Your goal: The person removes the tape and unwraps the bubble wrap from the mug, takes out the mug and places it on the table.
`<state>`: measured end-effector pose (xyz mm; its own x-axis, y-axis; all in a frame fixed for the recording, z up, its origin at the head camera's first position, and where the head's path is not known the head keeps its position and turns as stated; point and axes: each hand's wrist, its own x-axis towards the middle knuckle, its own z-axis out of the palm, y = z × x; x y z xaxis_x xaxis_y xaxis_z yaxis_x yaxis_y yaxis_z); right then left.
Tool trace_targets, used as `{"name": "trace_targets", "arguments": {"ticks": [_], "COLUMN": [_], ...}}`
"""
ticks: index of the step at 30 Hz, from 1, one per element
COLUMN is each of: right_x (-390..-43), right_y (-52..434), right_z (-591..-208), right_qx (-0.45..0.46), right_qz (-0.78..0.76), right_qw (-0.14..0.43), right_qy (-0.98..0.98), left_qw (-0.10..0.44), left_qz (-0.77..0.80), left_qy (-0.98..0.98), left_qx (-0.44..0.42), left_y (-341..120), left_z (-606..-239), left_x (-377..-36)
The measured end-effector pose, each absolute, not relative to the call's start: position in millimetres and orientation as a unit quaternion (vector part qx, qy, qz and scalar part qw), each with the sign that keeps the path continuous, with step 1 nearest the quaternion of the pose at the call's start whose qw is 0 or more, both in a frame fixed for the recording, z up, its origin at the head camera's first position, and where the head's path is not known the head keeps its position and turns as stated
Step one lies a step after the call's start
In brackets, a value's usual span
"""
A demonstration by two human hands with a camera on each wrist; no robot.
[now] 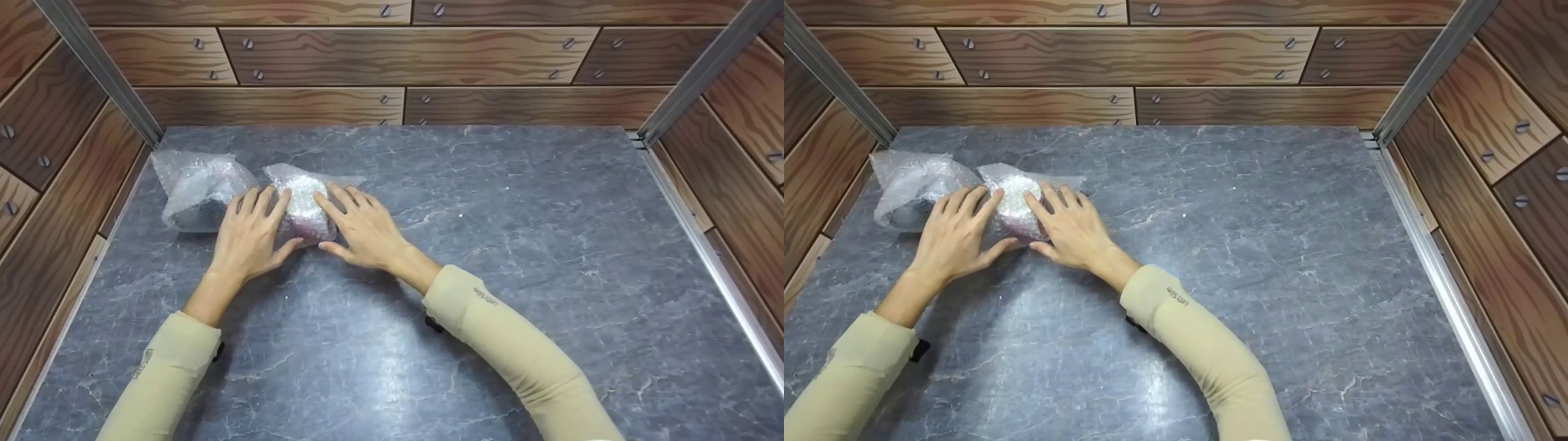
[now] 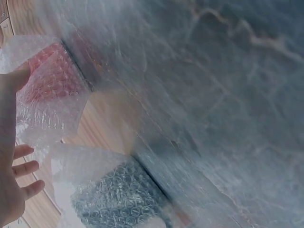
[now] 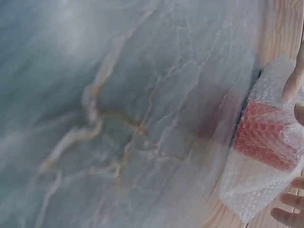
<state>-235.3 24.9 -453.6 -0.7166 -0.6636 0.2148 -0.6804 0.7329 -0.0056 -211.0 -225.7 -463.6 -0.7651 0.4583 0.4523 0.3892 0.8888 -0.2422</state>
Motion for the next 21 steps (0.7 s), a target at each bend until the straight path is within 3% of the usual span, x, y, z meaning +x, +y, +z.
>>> {"name": "trace_targets", "arguments": {"ticks": [8, 21], "right_x": [-239.0, -241.2], "right_y": [18.9, 23.9], "right_z": [-455.6, -453.7], "right_qx": [0.362, 0.37], "right_qz": [0.029, 0.028], "right_qw": [0.116, 0.13], "right_qy": [-0.924, -0.92], "left_qw": [0.304, 0.302], "left_qz": [0.075, 0.074], "left_qy": [-0.92, -0.92], "left_qx": [-0.237, -0.24], "left_y": [-226.8, -220.8], "left_z": [-464.9, -462.3], "left_x": [-213.1, -213.9]}}
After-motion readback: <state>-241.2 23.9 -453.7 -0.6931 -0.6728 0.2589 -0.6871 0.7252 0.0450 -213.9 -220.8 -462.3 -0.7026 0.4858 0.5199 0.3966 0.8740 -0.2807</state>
